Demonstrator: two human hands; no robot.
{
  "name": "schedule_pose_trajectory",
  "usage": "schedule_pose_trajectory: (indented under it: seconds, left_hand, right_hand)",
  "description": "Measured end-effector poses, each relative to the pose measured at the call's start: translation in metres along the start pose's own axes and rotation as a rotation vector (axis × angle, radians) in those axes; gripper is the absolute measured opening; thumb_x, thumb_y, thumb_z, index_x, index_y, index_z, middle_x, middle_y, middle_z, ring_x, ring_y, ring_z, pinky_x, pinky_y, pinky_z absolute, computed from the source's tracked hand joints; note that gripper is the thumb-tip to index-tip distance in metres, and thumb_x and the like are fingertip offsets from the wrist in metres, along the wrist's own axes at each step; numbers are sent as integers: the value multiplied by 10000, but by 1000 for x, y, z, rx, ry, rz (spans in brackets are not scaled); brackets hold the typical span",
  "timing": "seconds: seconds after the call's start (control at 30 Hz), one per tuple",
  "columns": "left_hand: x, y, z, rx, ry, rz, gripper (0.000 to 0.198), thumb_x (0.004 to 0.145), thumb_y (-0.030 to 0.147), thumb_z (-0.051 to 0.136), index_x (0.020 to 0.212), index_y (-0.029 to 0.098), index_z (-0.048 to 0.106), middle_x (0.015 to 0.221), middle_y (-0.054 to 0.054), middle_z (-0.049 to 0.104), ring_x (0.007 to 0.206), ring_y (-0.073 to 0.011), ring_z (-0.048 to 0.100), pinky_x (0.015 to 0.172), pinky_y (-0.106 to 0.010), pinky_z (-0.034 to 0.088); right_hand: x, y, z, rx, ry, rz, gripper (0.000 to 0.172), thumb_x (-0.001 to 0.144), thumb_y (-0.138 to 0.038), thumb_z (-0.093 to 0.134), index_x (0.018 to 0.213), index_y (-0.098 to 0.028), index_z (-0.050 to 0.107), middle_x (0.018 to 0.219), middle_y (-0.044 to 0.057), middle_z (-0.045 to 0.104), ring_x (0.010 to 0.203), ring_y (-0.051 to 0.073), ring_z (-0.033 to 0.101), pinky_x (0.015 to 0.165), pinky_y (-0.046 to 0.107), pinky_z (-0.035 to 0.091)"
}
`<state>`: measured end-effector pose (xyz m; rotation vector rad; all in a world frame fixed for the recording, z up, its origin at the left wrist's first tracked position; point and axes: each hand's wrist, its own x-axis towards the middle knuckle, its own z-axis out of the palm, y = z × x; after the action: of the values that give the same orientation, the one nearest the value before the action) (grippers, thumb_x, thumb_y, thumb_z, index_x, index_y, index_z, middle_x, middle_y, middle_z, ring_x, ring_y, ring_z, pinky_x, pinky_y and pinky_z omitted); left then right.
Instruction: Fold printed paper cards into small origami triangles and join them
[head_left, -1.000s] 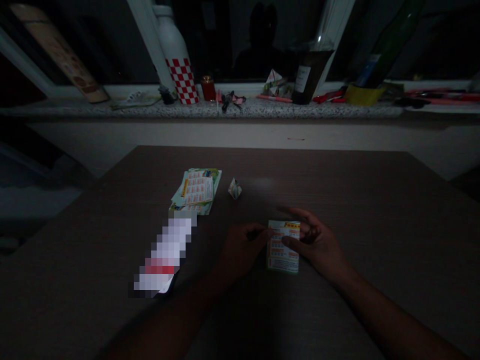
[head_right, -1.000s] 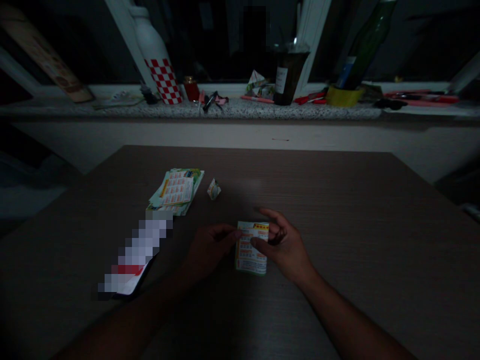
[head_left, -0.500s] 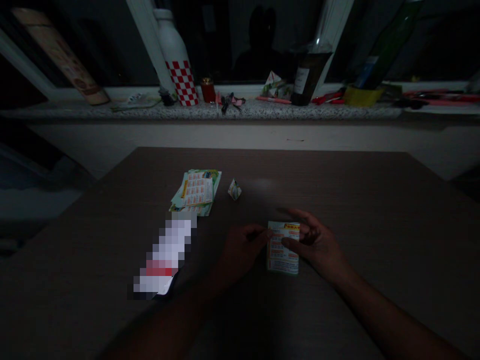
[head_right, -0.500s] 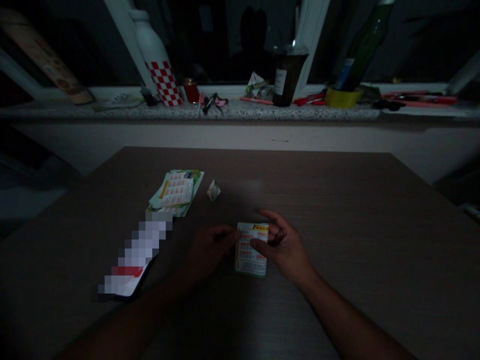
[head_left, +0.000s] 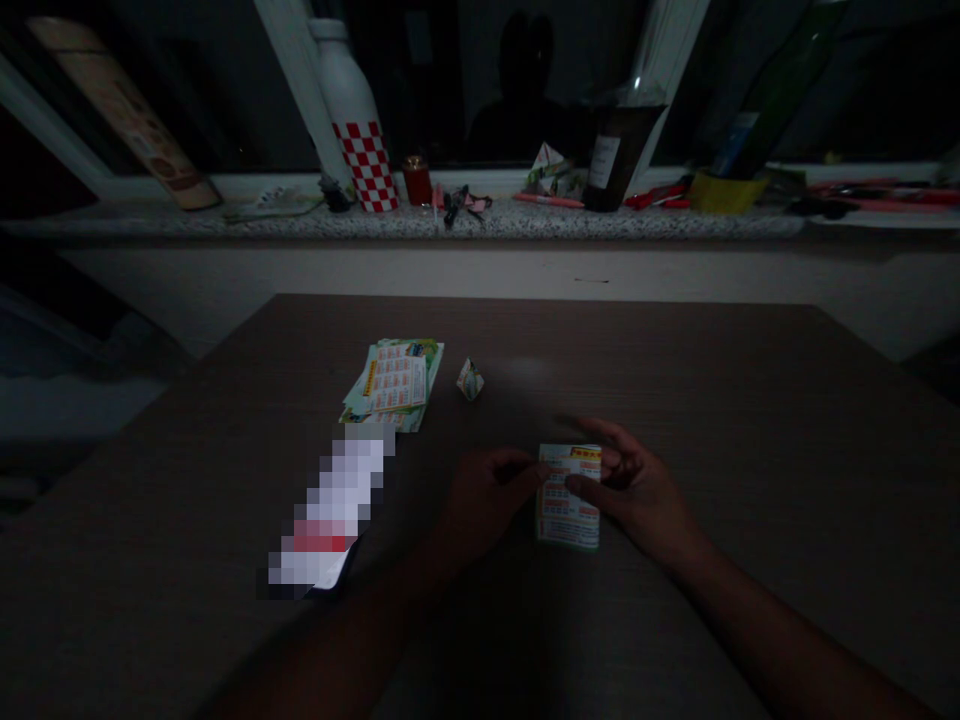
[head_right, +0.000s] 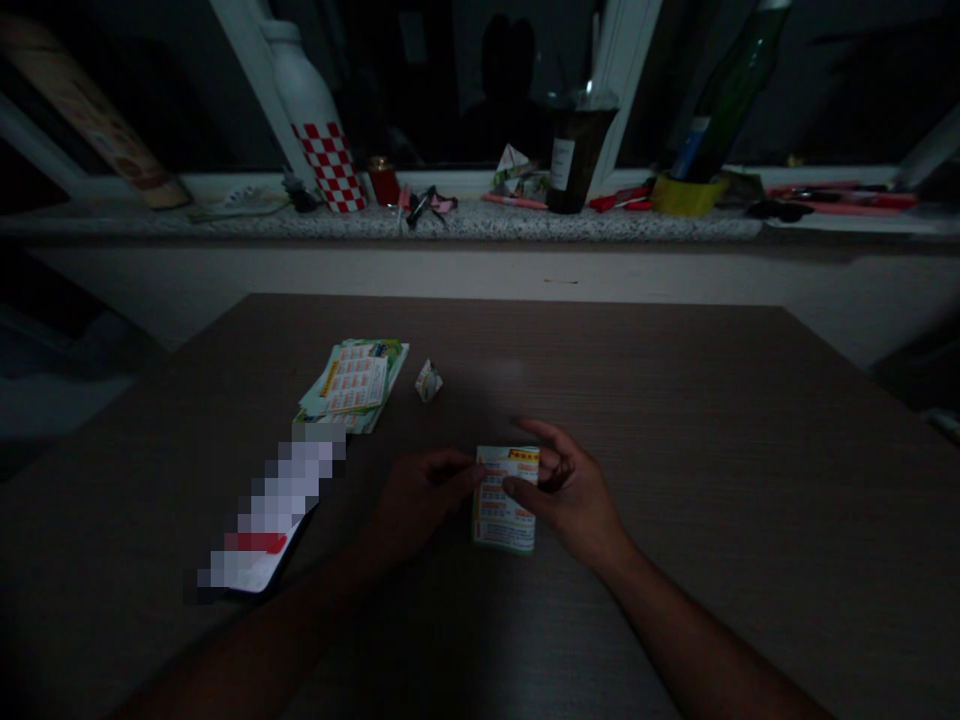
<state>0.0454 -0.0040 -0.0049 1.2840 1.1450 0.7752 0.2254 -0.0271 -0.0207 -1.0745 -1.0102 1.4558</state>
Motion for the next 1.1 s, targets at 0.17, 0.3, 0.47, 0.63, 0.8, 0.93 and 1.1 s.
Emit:
schedule_pose_trajectory:
  seconds: [0.17, 0.3, 0.47, 0.63, 0.8, 0.93, 1.1]
  left_hand:
    - [-1, 3, 1, 28, 0, -7, 235, 752, 378, 690, 818, 153, 714, 777, -28, 716, 679, -147, 631, 597, -229, 452]
    - [0, 1, 1, 37, 0, -6, 223, 765, 364, 679, 819, 150, 712, 764, -27, 711, 683, -147, 633, 593, -224, 451]
    - [0, -3, 0, 39, 4, 25, 237, 746, 378, 699, 824, 154, 709, 779, -33, 715, 715, -167, 648, 624, -239, 471]
    - [1, -4, -1, 11, -20, 39, 234, 738, 364, 709, 841, 155, 708, 805, -42, 722, 747, -182, 661, 650, -257, 491]
    - [2, -6, 0, -20, -12, 23, 187, 720, 286, 721, 838, 143, 694, 812, -46, 719, 744, -177, 663, 663, -261, 504]
    - [3, -6, 0, -27, -5, 29, 174, 719, 271, 721, 830, 141, 691, 796, -41, 712, 731, -168, 657, 651, -250, 496]
    - [3, -7, 0, -32, -2, 30, 179, 715, 283, 723, 821, 144, 686, 801, -42, 707, 739, -171, 655, 662, -260, 497]
  right_hand:
    - [0, 0, 0, -15, 6, -16, 595, 688, -206, 782, 1205, -260, 492, 855, 5, 756, 731, 171, 719, 672, 313, 587]
    - [1, 0, -2, -30, 5, -15, 602, 681, -206, 788, 1204, -256, 495, 808, -6, 752, 703, 164, 715, 640, 289, 585]
    - [2, 0, -2, -25, 6, -11, 611, 685, -189, 786, 1214, -256, 487, 818, -3, 757, 710, 159, 716, 646, 279, 583]
    - [1, 0, -3, -7, 7, -12, 609, 685, -182, 787, 1210, -253, 487, 829, 3, 760, 727, 163, 720, 665, 287, 584]
    - [2, 1, -3, -4, 14, -25, 601, 677, -175, 793, 1196, -254, 500, 810, -3, 760, 712, 157, 717, 660, 282, 585]
    - [3, 3, -3, 11, 9, -22, 601, 684, -180, 789, 1202, -258, 494, 845, 9, 764, 720, 155, 716, 667, 284, 583]
    - [2, 1, -2, 12, 15, 6, 626, 674, -201, 795, 1213, -257, 483, 859, 19, 764, 727, 168, 719, 675, 302, 582]
